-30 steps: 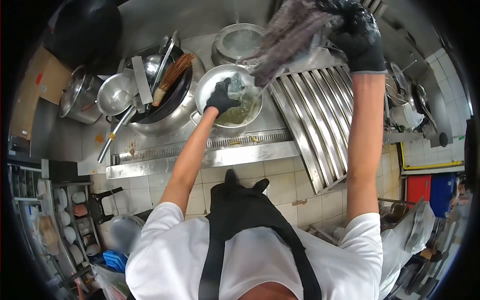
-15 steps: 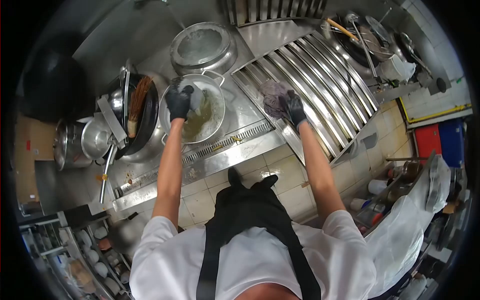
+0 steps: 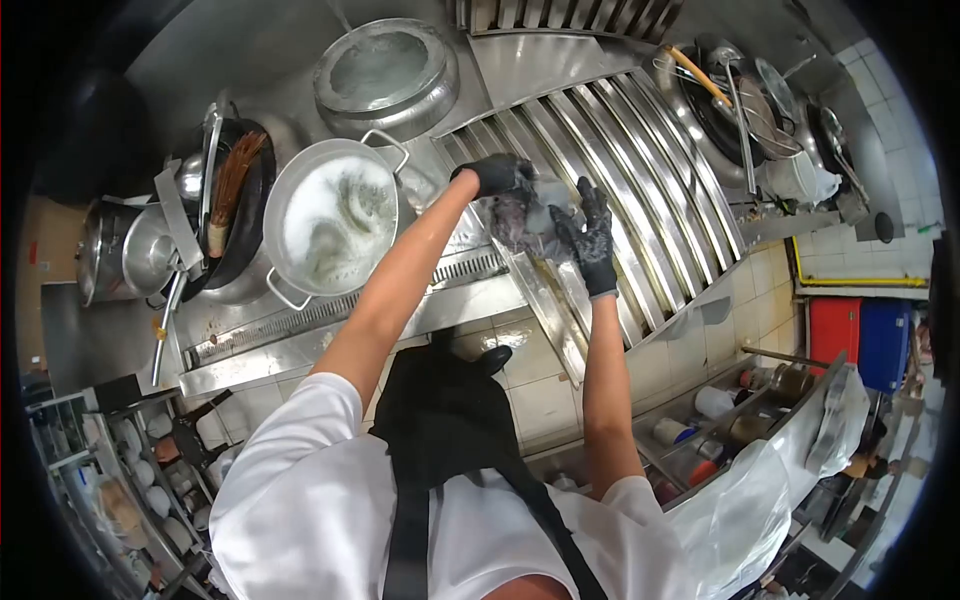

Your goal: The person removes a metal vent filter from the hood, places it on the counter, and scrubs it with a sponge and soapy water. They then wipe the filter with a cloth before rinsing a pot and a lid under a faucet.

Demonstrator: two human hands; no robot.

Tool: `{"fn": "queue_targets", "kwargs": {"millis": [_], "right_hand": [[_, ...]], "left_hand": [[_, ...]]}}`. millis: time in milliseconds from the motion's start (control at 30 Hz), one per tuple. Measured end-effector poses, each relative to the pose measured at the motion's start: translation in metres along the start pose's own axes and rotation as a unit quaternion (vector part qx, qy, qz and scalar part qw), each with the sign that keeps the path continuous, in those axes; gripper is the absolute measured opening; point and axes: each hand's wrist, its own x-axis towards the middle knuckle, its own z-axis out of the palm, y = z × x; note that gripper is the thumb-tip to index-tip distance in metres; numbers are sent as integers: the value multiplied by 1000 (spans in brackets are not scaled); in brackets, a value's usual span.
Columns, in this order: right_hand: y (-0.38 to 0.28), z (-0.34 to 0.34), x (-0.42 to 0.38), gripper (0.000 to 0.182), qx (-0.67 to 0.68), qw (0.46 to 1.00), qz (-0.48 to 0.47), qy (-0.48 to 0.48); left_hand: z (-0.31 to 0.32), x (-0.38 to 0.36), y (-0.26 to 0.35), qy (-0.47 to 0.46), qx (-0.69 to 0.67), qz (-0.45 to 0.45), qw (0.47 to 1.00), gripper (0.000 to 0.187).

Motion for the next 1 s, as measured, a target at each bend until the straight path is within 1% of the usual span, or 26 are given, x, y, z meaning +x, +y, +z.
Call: {"fn": "queue_targets", "kwargs": {"millis": [33, 67, 100, 133, 167, 200, 267, 300, 333, 400, 433, 467, 533, 600, 667, 700, 733, 767, 800, 867, 900, 933, 1000], "right_hand": [[-5, 3, 3, 93, -72, 995, 45, -43], [-13, 11, 3, 102, -142, 982, 91, -86], [-8, 28, 0, 105, -151, 978, 93, -113], [-3, 48, -1, 108, -160, 973, 92, -140], [-19, 59, -4, 96, -212, 965, 88, -130], [-32, 67, 3, 96, -212, 964, 87, -135], [-46, 81, 16, 77, -319, 915, 149, -197], [-47, 92, 19, 59, -319, 928, 136, -136], [-36, 98, 21, 59, -320, 927, 140, -137], [-11, 105, 10, 49, -374, 919, 33, -122], [-11, 97, 4, 45, -361, 922, 35, -132], [-9, 85, -11, 42, -341, 928, 33, -146], [-6, 53, -44, 46, -353, 912, 22, -209], [22, 22, -82, 49, -317, 917, -36, -238], [-8, -15, -94, 51, -287, 919, 43, -268], [-4, -26, -101, 62, -273, 924, 40, -265], [-5, -24, -110, 62, -281, 922, 66, -257], [-5, -23, -120, 69, -302, 934, 74, -176], [-4, -22, -127, 75, -325, 938, 73, -98], [0, -3, -124, 85, -306, 945, 87, -82], [-3, 11, -120, 84, -327, 936, 92, -92], [3, 28, -119, 76, -309, 945, 73, -77], [16, 72, -109, 65, -300, 951, 39, -62]], "left_hand": [[0, 21, -18, -42, 155, -140, 977, 59], [-6, 20, -15, -47, 154, -141, 977, 59], [-16, 20, -15, -3, 192, -235, 953, 66], [-25, 22, -17, 44, 227, -327, 916, 74], [-5, 34, -56, 86, 322, -361, 871, 82], [-5, 41, -68, 85, 319, -366, 870, 82], [-9, 48, -74, 206, 235, -444, 840, 78], [-23, 49, -73, 162, 202, -430, 865, 67], [-25, 51, -85, 158, 201, -429, 867, 67], [-24, 50, -118, 155, 137, -424, 882, 54], [-12, 48, -133, 178, 165, -418, 876, 51], [-7, 41, -121, 167, 166, -416, 878, 51], [16, 12, -86, 211, 142, -435, 864, 52], [40, -12, -50, 192, 98, -490, 845, 57], [74, -39, -32, 197, 86, -484, 848, 58], [88, -50, -30, 187, 98, -478, 853, 59], [103, -56, -26, 172, 103, -463, 863, 60], [118, -63, -22, 172, 81, -447, 874, 56], [118, -66, -5, 155, 36, -465, 871, 58], [115, -67, 16, 132, 25, -483, 865, 58], [122, -69, 10, 135, 37, -468, 873, 58], [127, -72, 1, 142, 51, -451, 880, 59], [124, -73, -3, 127, 45, -437, 889, 56]]}}
